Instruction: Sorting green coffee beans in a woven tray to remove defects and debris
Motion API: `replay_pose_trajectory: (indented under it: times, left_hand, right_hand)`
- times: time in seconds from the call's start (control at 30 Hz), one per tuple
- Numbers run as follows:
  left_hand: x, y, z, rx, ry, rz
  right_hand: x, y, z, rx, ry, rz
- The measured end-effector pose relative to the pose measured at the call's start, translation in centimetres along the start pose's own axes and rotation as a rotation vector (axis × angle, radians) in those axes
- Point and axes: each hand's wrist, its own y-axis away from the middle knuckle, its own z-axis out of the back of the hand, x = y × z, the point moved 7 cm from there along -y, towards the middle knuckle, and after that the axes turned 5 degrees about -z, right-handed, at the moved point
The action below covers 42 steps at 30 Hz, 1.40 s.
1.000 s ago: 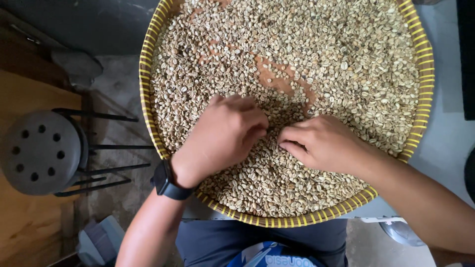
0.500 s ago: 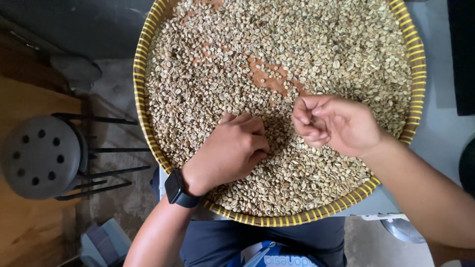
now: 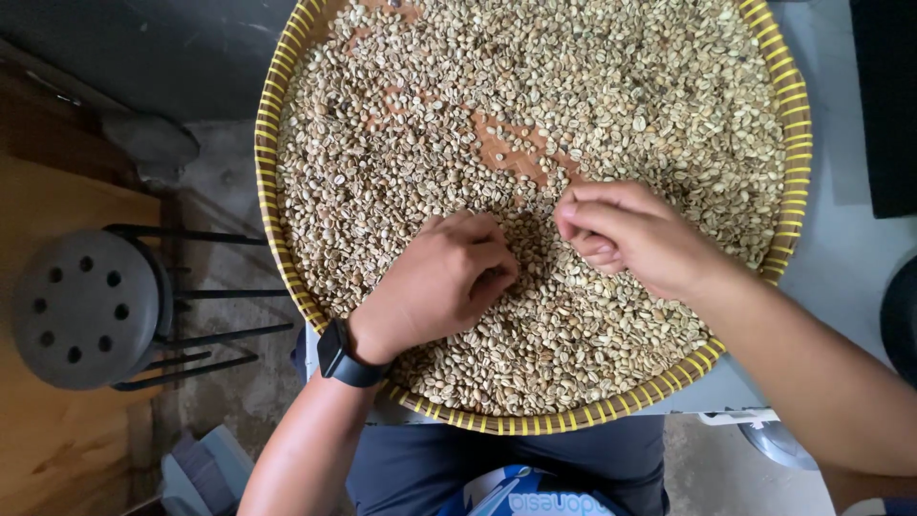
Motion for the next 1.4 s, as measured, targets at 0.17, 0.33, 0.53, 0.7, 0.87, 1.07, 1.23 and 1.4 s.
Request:
replay_pose_trajectory:
  times: [0.17,0.33,0.53,0.7,0.87,1.07,1.23,1.4]
  left_hand:
    - [0.4,0.3,0.1,-0.039,-0.071,-0.009]
    - [3.2,1.9,1.4,-0.163,-0.327,0.091]
    - [4.1,4.1,2.1,-0.145,-0.371,0.308]
    - [1.9,5.8,1.3,-0.261,-0.314,0.202]
    - [0.4,6.2,0.3,-0.282,-0.251,0.122]
    - [-0.9,4.9,-0.5,-0.238,-0.231,0.045]
    - [-0.8,4.2,-1.5,-0.212,-0.255,0.025]
    - [-0.6,4.0,-1.6,-0.197,-0.255,0.052]
  right_hand:
    - [1.8,0.7,-0.8,-0.062,0.309,-0.018]
    - [3.0,0.5,-1.2,-0.116,0.269,0.038]
    - [3.2,1.2,-2.4,-0.097,0.570,0.123]
    - [3.1,1.5,-5.9,0.028,0.896,0.339]
    - [-0.5,0.7,-5.9,0.056,1.038,0.384]
    - [-0.9,0.8,-5.8,0.041,1.149,0.347]
    - [-0.4,0.9,-5.2,0.032,1.122,0.255]
    - [2.8,1.0,-3.6,-0.058,0.633,0.219]
